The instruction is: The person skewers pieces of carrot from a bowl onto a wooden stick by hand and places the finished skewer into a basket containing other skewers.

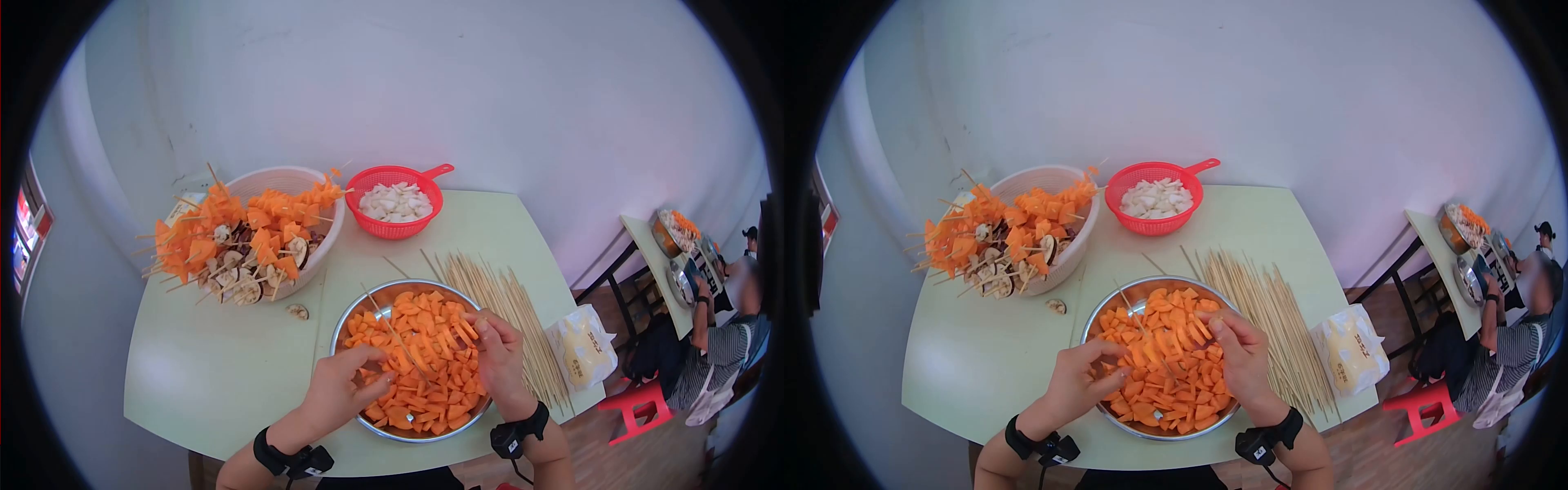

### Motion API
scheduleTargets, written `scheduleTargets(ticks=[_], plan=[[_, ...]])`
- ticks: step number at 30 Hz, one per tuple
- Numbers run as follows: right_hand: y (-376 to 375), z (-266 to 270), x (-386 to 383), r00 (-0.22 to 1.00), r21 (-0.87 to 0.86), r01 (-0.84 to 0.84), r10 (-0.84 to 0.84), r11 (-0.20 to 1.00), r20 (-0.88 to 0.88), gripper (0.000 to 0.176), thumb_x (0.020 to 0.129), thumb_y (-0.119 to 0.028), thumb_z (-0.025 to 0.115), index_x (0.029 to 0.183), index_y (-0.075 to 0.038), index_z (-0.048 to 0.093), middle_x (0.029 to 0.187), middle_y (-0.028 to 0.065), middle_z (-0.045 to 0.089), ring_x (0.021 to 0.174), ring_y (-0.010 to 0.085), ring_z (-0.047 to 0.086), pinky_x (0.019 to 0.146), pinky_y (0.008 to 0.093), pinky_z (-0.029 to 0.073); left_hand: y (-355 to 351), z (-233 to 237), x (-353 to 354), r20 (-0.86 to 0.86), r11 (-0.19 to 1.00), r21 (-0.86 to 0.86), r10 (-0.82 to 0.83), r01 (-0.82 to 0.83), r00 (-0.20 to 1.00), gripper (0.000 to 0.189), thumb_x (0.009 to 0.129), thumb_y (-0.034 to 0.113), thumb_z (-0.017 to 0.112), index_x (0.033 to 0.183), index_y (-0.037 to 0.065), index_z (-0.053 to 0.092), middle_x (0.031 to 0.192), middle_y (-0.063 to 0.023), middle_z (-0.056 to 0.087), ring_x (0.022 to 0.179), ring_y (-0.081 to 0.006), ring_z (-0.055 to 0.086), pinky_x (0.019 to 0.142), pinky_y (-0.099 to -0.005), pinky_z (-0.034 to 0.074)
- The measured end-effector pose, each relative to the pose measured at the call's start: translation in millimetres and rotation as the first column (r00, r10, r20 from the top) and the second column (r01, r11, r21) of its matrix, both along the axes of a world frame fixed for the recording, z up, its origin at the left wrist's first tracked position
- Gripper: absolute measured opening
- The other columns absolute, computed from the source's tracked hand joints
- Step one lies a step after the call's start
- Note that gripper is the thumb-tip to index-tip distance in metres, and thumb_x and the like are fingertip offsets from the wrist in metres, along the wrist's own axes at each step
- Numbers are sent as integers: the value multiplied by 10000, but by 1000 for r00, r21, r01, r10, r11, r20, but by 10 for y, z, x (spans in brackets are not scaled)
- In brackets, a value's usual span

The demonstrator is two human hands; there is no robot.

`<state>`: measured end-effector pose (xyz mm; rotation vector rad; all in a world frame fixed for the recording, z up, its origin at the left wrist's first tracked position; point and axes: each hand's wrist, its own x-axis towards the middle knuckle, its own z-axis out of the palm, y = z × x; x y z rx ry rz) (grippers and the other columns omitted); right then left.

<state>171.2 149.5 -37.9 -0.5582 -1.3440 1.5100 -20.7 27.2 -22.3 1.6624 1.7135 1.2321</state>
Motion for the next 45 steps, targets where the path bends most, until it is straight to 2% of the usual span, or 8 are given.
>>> scheduleTargets(ticks=[5, 19, 25, 29, 34, 41, 44, 45], plan=[[-23, -4, -1, 999, -5, 0, -1, 1000, -39, 201, 899, -89, 504, 979, 46, 631, 888, 51, 593, 782, 94, 546, 721, 203, 433, -3, -42, -8, 180, 999, -18, -39, 43, 983, 220, 729, 110, 706, 899, 29, 591, 783, -52, 627, 568, -81, 537, 526, -202, 455], [-76, 12, -23, 1000, -9, 13, -13, 1000, -27, 199, 892, -75, 509, 973, 60, 630, 875, 57, 558, 765, 98, 526, 694, 212, 429, -17, 7, -18, -63, 989, 141, -41, 49, 997, 223, 704, 88, 701, 825, 29, 524, 809, -70, 575, 664, -144, 582, 552, -242, 466], [-62, -7, 6, 1000, 30, -4, 5, 1000, -22, 202, 880, -71, 513, 982, 58, 630, 877, 64, 569, 840, 111, 511, 766, 230, 395, -53, 139, -60, 149, 990, -84, -98, 112, 984, 221, 715, 100, 699, 832, 40, 521, 790, -62, 572, 666, -131, 584, 555, -240, 462], [-84, 5, -10, 1000, 40, 14, -14, 999, -18, 199, 876, -77, 519, 968, 56, 635, 876, 67, 574, 847, 112, 508, 773, 230, 390, -59, 140, -58, 151, 993, -56, -95, 104, 984, 227, 708, 108, 700, 829, 43, 518, 794, -69, 565, 671, -155, 584, 552, -254, 459], [-60, 0, -10, 997, 5, 79, -79, 997, 0, 234, 896, -123, 490, 922, 68, 623, 833, 53, 536, 751, 132, 531, 654, 249, 442, -59, 82, -60, -190, 997, 25, -68, 74, 979, 228, 698, 123, 687, 830, 49, 517, 820, -82, 556, 692, -224, 580, 572, -304, 467], [51, -9, 58, 992, 97, 112, -106, 989, -68, 250, 903, -150, 489, 989, 57, 601, 846, 60, 556, 800, 144, 556, 689, 265, 453, -5, 28, -55, -40, 996, 85, -28, 31, 999, 169, 752, 114, 663, 883, 54, 574, 765, -92, 567, 629, -230, 575, 549, -296, 458], [80, 92, 42, 991, 4, 56, -55, 998, -123, 275, 909, -168, 485, 1084, 32, 558, 929, 80, 561, 876, 163, 571, 722, 284, 466, 16, 28, -114, -131, 1000, 7, 10, -9, 991, 127, 769, 89, 657, 871, 35, 605, 721, -88, 579, 605, -203, 573, 541, -285, 451], [44, 160, -12, 962, -111, -108, 76, 988, -261, 296, 902, -178, 503, 1118, 22, 534, 980, 91, 553, 885, 172, 578, 742, 296, 472, 29, 34, -122, -18, 999, 36, 36, -35, 999, 113, 772, 79, 653, 860, 24, 609, 709, -87, 579, 608, -195, 573, 544, -285, 451]])
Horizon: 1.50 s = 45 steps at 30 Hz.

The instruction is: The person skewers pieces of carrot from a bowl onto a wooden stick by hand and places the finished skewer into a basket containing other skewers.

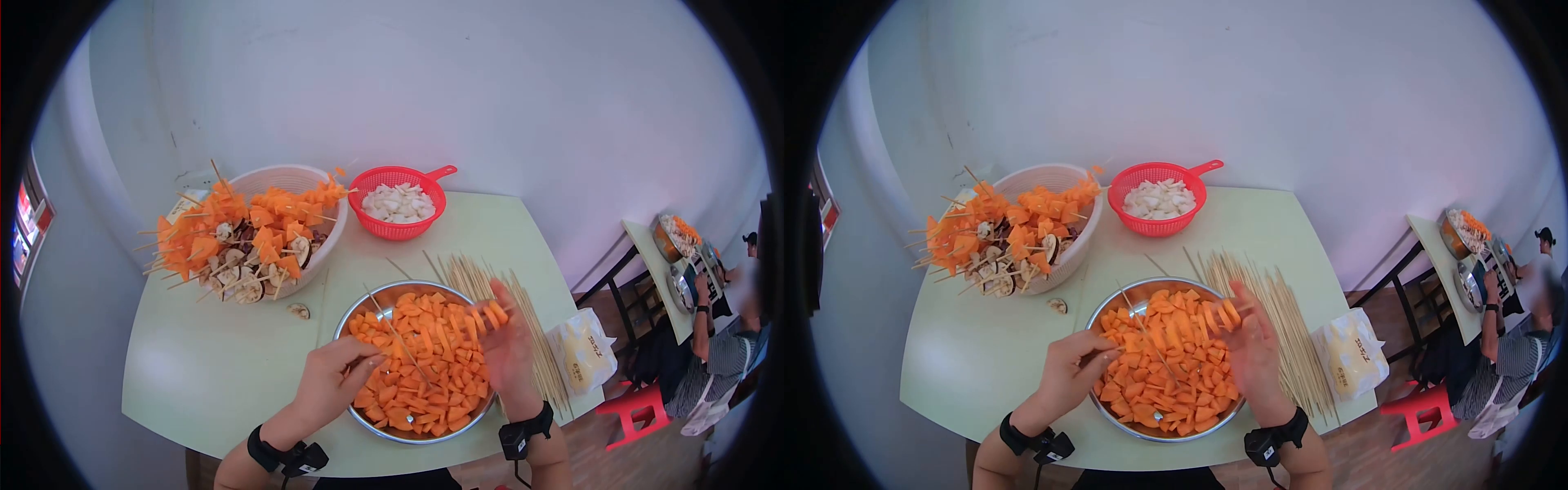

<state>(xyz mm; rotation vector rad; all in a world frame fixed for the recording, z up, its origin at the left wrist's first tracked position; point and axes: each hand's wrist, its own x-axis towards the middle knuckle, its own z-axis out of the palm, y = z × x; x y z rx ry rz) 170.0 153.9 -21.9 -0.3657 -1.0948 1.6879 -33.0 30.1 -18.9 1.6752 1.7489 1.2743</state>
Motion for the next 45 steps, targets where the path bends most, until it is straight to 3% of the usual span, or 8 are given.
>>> scheduleTargets(ticks=[5, 7, 11, 16, 21, 25, 30, 45], plan=[[-170, -281, -62, 884, 179, -457, 423, 871, 198, 361, 864, -185, 573, 1161, 2, 490, 1091, 121, 510, 884, 191, 595, 763, 315, 501, 16, 2, 112, 169, 997, 83, -3, -12, 986, 97, 776, 57, 645, 854, 8, 615, 698, -85, 562, 606, -191, 561, 549, -270, 447], [-301, -152, -31, 824, 54, -391, 324, 919, 465, 303, 821, -120, 616, 1078, 7, 518, 981, 116, 552, 803, 192, 619, 708, 301, 529, 6, 18, 168, 74, 984, -61, -164, 168, 984, 114, 790, 109, 644, 834, 6, 622, 724, -90, 570, 691, -195, 585, 601, -281, 459], [-196, -43, 61, 926, -42, -237, 239, 971, 293, 218, 823, -32, 602, 1030, -29, 536, 896, 52, 576, 752, 105, 588, 655, 197, 482, 75, -73, 24, -13, 1000, 9, -26, 26, 1000, 137, 766, 150, 656, 790, 18, 627, 799, -95, 578, 758, -215, 581, 643, -316, 461], [-142, -131, 109, 849, 313, -125, -62, 942, 525, 125, 775, -4, 584, 893, -4, 544, 742, 60, 575, 660, 147, 621, 578, 259, 516, 177, -225, 19, -507, 971, -199, -220, 135, 833, 118, 660, 152, 695, 730, 90, 623, 770, -46, 542, 775, -242, 534, 694, -341, 440], [-176, 60, 179, 812, 634, -246, -201, 733, 548, 196, 702, 15, 598, 889, -13, 548, 738, 78, 600, 641, 155, 620, 539, 265, 486, 226, -258, 69, -546, 979, -166, -190, 117, 816, 121, 661, 151, 692, 726, 83, 617, 736, -56, 531, 762, -222, 544, 682, -331, 444], [-226, 102, 246, 819, 734, -196, -303, 650, 487, 263, 671, 24, 614, 916, -48, 550, 764, 100, 628, 641, 194, 631, 541, 277, 495, 180, -208, -59, 70, 954, -296, -32, 52, 997, 74, 768, 52, 620, 816, 30, 568, 787, -46, 580, 728, -131, 598, 633, -249, 469], [-301, 116, 163, 872, 787, -183, -273, 589, 407, 367, 659, 46, 643, 983, -84, 531, 781, 101, 634, 670, 217, 645, 574, 286, 520, 168, -307, -94, 571, 977, -206, 74, 56, 818, 89, 815, 27, 591, 869, -24, 542, 792, -48, 604, 703, -85, 588, 632, -202, 481], [-308, 55, 74, 882, 850, -201, -288, 488, 374, 394, 629, 53, 656, 980, -91, 548, 753, 94, 632, 647, 204, 640, 535, 268, 512, 108, -147, 36, 261, 968, -202, 198, -147, 945, 74, 762, 27, 618, 796, -14, 566, 692, -34, 601, 615, -68, 571, 581, -193, 468]])
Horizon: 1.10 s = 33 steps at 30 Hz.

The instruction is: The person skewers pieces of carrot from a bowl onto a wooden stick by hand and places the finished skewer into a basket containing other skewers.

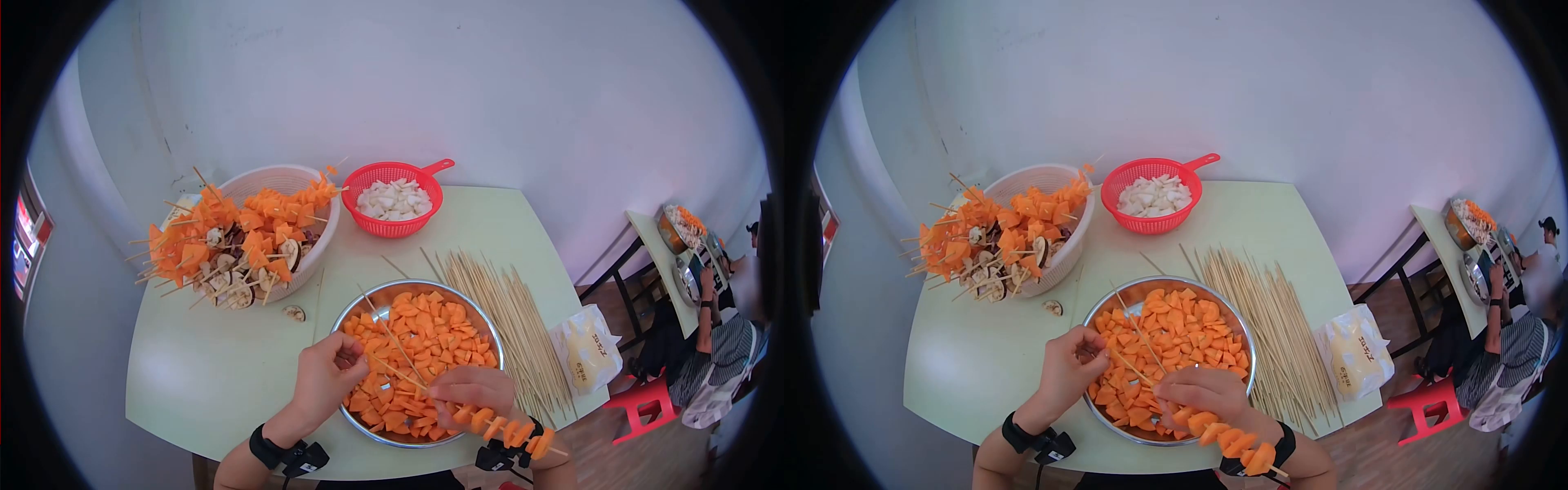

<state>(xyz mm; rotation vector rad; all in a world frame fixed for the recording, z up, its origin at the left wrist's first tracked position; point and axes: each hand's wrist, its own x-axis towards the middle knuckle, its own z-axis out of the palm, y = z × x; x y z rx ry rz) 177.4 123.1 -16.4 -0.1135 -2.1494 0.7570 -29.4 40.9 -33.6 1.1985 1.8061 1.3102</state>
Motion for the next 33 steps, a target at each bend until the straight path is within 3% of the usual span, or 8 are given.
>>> scheduleTargets(ticks=[2, 4, 5, 7, 20, 23, 26, 33], plan=[[-4, 33, 18, 1000, 6, 3, -3, 1000, -11, 394, 627, 52, 650, 980, -93, 551, 747, 95, 628, 638, 200, 638, 530, 265, 509, 4, -28, 1, -9, 1000, 26, 2, -1, 1000, 84, 756, 33, 626, 792, -14, 566, 689, -36, 603, 612, -69, 570, 579, -193, 468], [4, 164, 97, 971, -87, 105, -83, 991, 226, 382, 649, 66, 617, 992, -90, 550, 754, 97, 630, 654, 188, 638, 541, 259, 504, 8, -31, -4, -16, 998, 56, 1, 0, 1000, 94, 749, 38, 634, 788, -15, 567, 686, -39, 605, 608, -71, 570, 578, -193, 468], [4, 139, 118, 970, -86, 106, -84, 991, 227, 382, 649, 66, 617, 992, -90, 550, 754, 97, 630, 654, 188, 638, 541, 259, 504, 8, -22, -15, 14, 999, 34, 0, 0, 1000, 96, 747, 39, 637, 788, -15, 569, 685, -38, 604, 611, -69, 568, 581, -192, 469], [-9, 53, 147, 997, -225, 73, -75, 971, 0, 366, 674, 81, 584, 998, -85, 548, 784, 115, 638, 676, 182, 636, 557, 255, 498, 9, -24, -57, 43, 1000, 13, 5, -5, 999, 98, 745, 39, 640, 787, -15, 570, 685, -37, 603, 614, -68, 566, 584, -192, 469], [-12, 5, 102, 998, -247, 48, -53, 968, -15, 364, 701, 89, 566, 1017, -89, 532, 824, 124, 642, 676, 172, 630, 559, 247, 494, 2, -6, -40, 77, 998, 70, -10, 5, 997, 80, 752, 26, 637, 800, -15, 588, 704, -23, 607, 619, -56, 567, 578, -184, 472], [-6, -48, 64, 994, -241, 45, -68, 969, -86, 323, 657, 24, 661, 947, -79, 561, 741, 90, 641, 623, 203, 646, 527, 259, 513, 0, 0, -29, 88, 998, 62, -12, 6, 996, 80, 751, 27, 637, 798, -16, 588, 702, -25, 607, 617, -57, 569, 576, -185, 473], [-14, -54, 58, 996, -159, 84, -85, 984, 2, 278, 658, 2, 667, 914, -69, 582, 727, 91, 634, 606, 200, 637, 518, 257, 509, 3, -11, -31, 93, 998, 56, -7, 1, 996, 83, 748, 29, 638, 795, -17, 587, 700, -27, 608, 618, -59, 570, 574, -187, 474], [9, -80, -55, 990, 81, -11, 23, 997, -143, 325, 630, -28, 720, 933, -12, 603, 763, 114, 621, 591, 196, 613, 493, 233, 488, 12, -8, 3, 33, 995, 83, 52, -55, 998, 79, 747, 27, 641, 777, -9, 578, 696, -6, 589, 628, -43, 528, 575, -178, 435]])
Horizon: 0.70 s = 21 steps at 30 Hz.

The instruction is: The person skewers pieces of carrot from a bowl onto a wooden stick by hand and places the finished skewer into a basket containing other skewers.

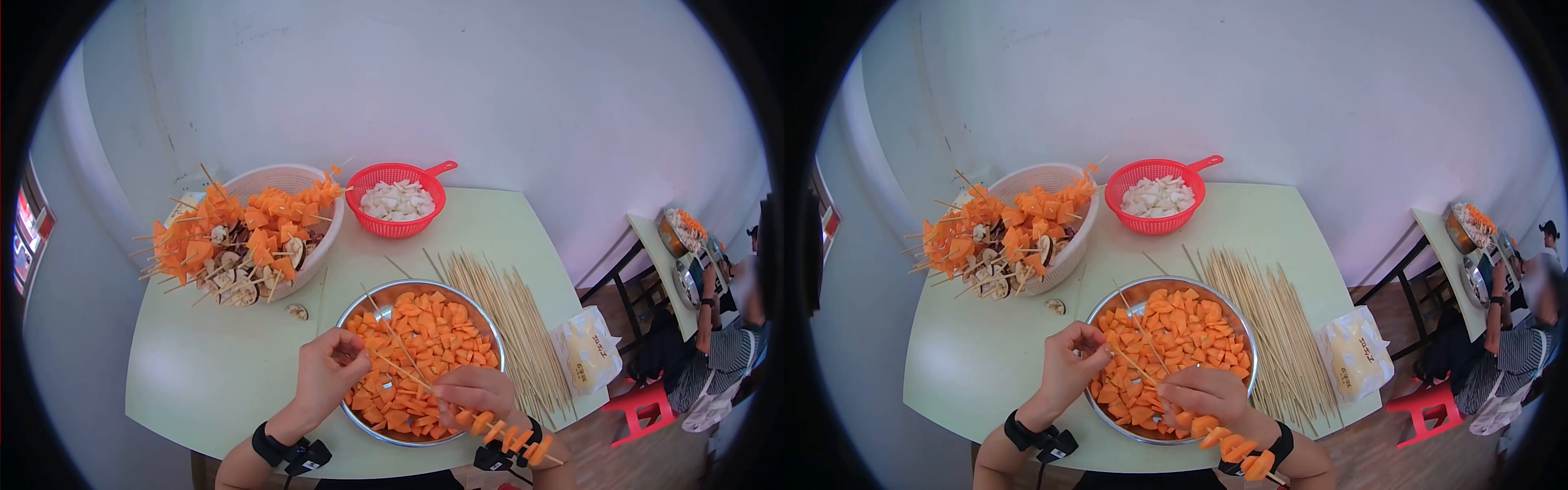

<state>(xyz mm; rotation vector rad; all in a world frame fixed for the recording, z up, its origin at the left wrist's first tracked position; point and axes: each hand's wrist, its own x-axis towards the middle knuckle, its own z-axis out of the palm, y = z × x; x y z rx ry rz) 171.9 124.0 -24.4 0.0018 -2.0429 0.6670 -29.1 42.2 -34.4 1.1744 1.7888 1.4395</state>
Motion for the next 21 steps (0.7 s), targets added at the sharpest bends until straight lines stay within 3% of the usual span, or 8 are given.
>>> scheduleTargets(ticks=[7, 11, 14, 16, 18, 19, 21], plan=[[-24, -26, -11, 998, -61, -65, 66, 996, 14, 337, 621, 3, 712, 940, 17, 605, 798, 142, 618, 609, 194, 611, 492, 228, 478, 4, -18, 4, -74, 999, 31, 34, -32, 997, 102, 736, 36, 642, 797, -23, 586, 694, -37, 609, 625, -74, 580, 582, -205, 485], [1, -81, -10, 999, -52, -44, 43, 998, -26, 349, 631, 0, 706, 962, 25, 601, 805, 145, 618, 608, 198, 611, 496, 230, 481, -12, 18, 35, -11, 1000, 9, 29, -29, 1000, 99, 731, 25, 642, 801, -21, 589, 698, -31, 608, 631, -71, 571, 593, -204, 482], [16, -90, -29, 999, -32, -38, 39, 999, 0, 422, 646, 69, 625, 1048, -38, 558, 794, 115, 630, 595, 187, 613, 469, 225, 486, -50, 17, 84, 24, 1000, 25, 14, -14, 1000, 108, 725, 28, 650, 803, -18, 591, 703, -32, 609, 636, -73, 570, 603, -208, 480], [12, -151, -96, 999, 66, 0, -2, 998, 41, 403, 653, 73, 613, 1036, -38, 558, 796, 114, 630, 599, 196, 616, 478, 230, 490, -69, 63, 158, 59, 999, 33, -3, 1, 998, 115, 721, 32, 657, 804, -14, 593, 706, -34, 612, 637, -78, 571, 608, -212, 480], [-4, -165, -52, 998, -9, -17, 17, 1000, 57, 359, 675, 39, 637, 1024, -14, 572, 821, 116, 624, 631, 191, 618, 527, 233, 496, -107, 130, 251, -125, 996, 33, -81, 86, 989, 120, 710, 39, 666, 800, -5, 599, 716, -43, 619, 643, -93, 579, 619, -221, 481], [16, -152, -41, 996, -74, -43, 48, 996, 72, 323, 697, 4, 660, 1011, 11, 586, 846, 118, 619, 662, 186, 619, 576, 236, 502, -114, 146, 254, -113, 996, 39, -71, 76, 991, 119, 703, 43, 670, 793, 2, 604, 725, -49, 623, 641, -106, 582, 622, -225, 483], [-5, -132, -66, 998, -44, -12, 14, 999, 54, 264, 725, 0, 642, 984, 12, 588, 849, 118, 619, 672, 182, 621, 583, 240, 502, -131, 132, 273, -110, 995, 64, -67, 74, 992, 117, 706, 47, 668, 796, 4, 606, 724, -47, 624, 649, -104, 583, 621, -230, 482]])
